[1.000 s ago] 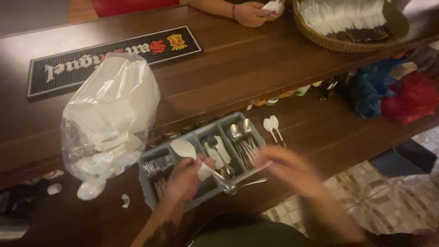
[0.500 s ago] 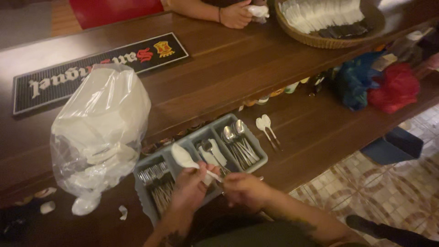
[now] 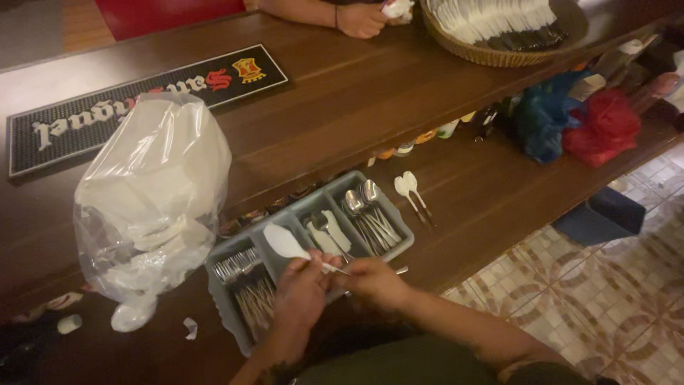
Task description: The person wipes individual forks and spoons with a napkin, taking them from a plastic bin and placing the cleaned items onto the counter.
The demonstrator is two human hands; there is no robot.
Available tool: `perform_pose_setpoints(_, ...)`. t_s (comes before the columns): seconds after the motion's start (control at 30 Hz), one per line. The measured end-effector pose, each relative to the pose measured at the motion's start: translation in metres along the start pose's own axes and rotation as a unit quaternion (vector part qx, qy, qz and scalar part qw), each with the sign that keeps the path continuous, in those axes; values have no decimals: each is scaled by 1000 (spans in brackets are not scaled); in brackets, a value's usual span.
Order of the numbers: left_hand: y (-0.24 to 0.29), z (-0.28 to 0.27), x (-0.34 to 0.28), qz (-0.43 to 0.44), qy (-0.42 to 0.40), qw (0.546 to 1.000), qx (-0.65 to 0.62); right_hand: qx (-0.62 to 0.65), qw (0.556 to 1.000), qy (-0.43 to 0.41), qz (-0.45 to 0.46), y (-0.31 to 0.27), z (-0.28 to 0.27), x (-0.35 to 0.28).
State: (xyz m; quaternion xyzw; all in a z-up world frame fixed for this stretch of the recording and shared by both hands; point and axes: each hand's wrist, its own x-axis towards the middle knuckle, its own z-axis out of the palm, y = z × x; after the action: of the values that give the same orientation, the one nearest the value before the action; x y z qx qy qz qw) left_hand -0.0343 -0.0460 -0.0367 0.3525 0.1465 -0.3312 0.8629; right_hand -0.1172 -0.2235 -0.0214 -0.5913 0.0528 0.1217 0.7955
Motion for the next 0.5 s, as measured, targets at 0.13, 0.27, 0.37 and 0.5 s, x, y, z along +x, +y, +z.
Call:
perform_pose_setpoints(0.13, -5, -7, 4, 44, -53, 997, 28, 96, 995, 15, 38, 0, 5, 3)
perform_pose_setpoints(0.27, -1, -12, 5, 60, -48, 990, 121, -275, 942, 77, -178, 0, 13, 1)
perform_pose_setpoints(0.37, 7, -6, 0, 57, -35, 960, 272, 180, 976, -67, 99, -2, 2, 11)
perform_pose_setpoints(0.5, 10, 4, -3, 59, -42, 974, 213, -160, 971, -15, -175, 3, 4, 6)
